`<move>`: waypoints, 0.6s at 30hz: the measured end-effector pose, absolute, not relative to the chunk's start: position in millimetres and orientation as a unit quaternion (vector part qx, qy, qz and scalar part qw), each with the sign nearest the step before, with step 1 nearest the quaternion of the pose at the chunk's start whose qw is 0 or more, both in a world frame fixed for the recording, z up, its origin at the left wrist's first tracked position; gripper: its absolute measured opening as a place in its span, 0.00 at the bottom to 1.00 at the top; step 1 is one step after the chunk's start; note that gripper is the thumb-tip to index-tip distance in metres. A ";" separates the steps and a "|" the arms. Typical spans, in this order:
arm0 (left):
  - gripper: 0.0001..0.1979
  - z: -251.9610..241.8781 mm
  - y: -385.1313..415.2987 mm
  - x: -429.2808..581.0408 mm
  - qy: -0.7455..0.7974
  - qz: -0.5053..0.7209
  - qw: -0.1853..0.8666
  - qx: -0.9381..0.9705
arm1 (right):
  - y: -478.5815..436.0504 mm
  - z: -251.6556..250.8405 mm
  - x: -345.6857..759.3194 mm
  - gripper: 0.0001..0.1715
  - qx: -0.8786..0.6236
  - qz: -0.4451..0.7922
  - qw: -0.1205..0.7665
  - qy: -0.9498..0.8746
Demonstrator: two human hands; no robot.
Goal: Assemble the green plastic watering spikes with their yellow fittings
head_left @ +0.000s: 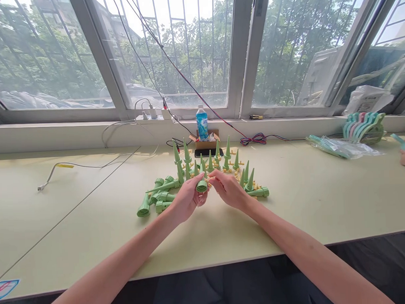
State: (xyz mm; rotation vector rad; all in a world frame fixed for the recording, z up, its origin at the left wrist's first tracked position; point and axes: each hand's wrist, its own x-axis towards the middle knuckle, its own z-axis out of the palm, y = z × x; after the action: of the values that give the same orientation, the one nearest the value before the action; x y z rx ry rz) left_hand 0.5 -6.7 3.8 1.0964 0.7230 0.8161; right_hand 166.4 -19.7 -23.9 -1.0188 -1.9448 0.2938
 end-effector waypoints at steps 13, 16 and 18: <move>0.15 2.4 -5.0 -0.4 0.341 0.354 0.723 0.485 | -18.1 -25.3 168.0 0.16 -0.403 0.089 0.431 -0.802; 0.14 1.9 -4.5 -1.0 0.342 0.353 0.724 0.483 | -18.6 -24.6 167.8 0.16 -0.406 0.091 0.425 -0.804; 0.14 1.8 -4.3 -1.3 0.343 0.354 0.723 0.484 | -18.8 -24.0 167.6 0.15 -0.408 0.092 0.421 -0.805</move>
State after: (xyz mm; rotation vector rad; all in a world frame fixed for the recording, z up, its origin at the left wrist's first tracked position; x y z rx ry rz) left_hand -1.3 -4.3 1.8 1.0693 0.7570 0.7826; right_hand 167.6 -18.8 -24.0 -1.0233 -2.0155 0.2300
